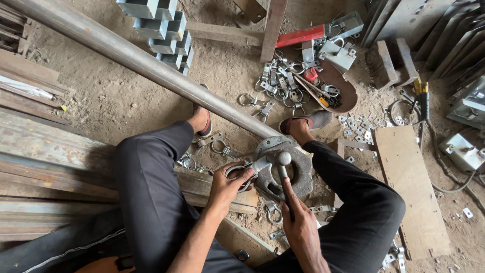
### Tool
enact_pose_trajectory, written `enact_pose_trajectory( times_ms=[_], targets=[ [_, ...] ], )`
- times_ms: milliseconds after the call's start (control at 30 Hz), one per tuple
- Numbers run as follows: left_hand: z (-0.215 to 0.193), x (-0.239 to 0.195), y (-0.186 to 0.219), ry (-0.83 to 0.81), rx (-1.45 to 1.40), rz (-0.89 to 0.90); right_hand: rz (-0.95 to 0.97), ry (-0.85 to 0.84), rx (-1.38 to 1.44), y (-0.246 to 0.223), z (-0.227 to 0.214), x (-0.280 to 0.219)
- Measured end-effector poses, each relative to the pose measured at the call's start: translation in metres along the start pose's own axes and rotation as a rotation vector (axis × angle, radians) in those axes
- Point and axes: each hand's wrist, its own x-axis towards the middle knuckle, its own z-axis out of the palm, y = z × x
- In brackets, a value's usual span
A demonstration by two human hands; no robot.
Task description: The person assembles and shapes metal clamps on a pipe by hand, using a hammer to tap brackets into place and a metal rod to tighten components within a hexagonal jig.
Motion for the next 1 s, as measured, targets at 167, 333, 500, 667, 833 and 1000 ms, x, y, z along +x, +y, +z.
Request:
enact_pose_trajectory(
  times_ms=[167,333,500,667,833,1000],
  targets=[
    [-0.001,0.002,-0.004,0.001,0.014,-0.008,-0.015,0.004,-0.009,0.001,0.0,0.0],
    [-0.002,0.004,-0.007,-0.01,-0.021,0.0,-0.021,0.008,-0.029,0.002,0.001,0.0],
    [-0.004,0.008,-0.002,-0.028,0.009,-0.006,-0.073,0.031,-0.018,0.0,-0.001,-0.001],
    [-0.003,0.003,0.009,-0.039,-0.017,-0.107,-0.196,0.066,0.035,-0.01,-0.014,0.001],
    [-0.001,0.002,0.018,-0.029,-0.033,-0.177,-0.021,-0.008,0.001,-0.025,-0.045,0.01],
    [0.0,0.005,0.017,-0.02,-0.074,-0.209,-0.169,0.191,-0.025,-0.044,-0.07,0.003]
  ],
)
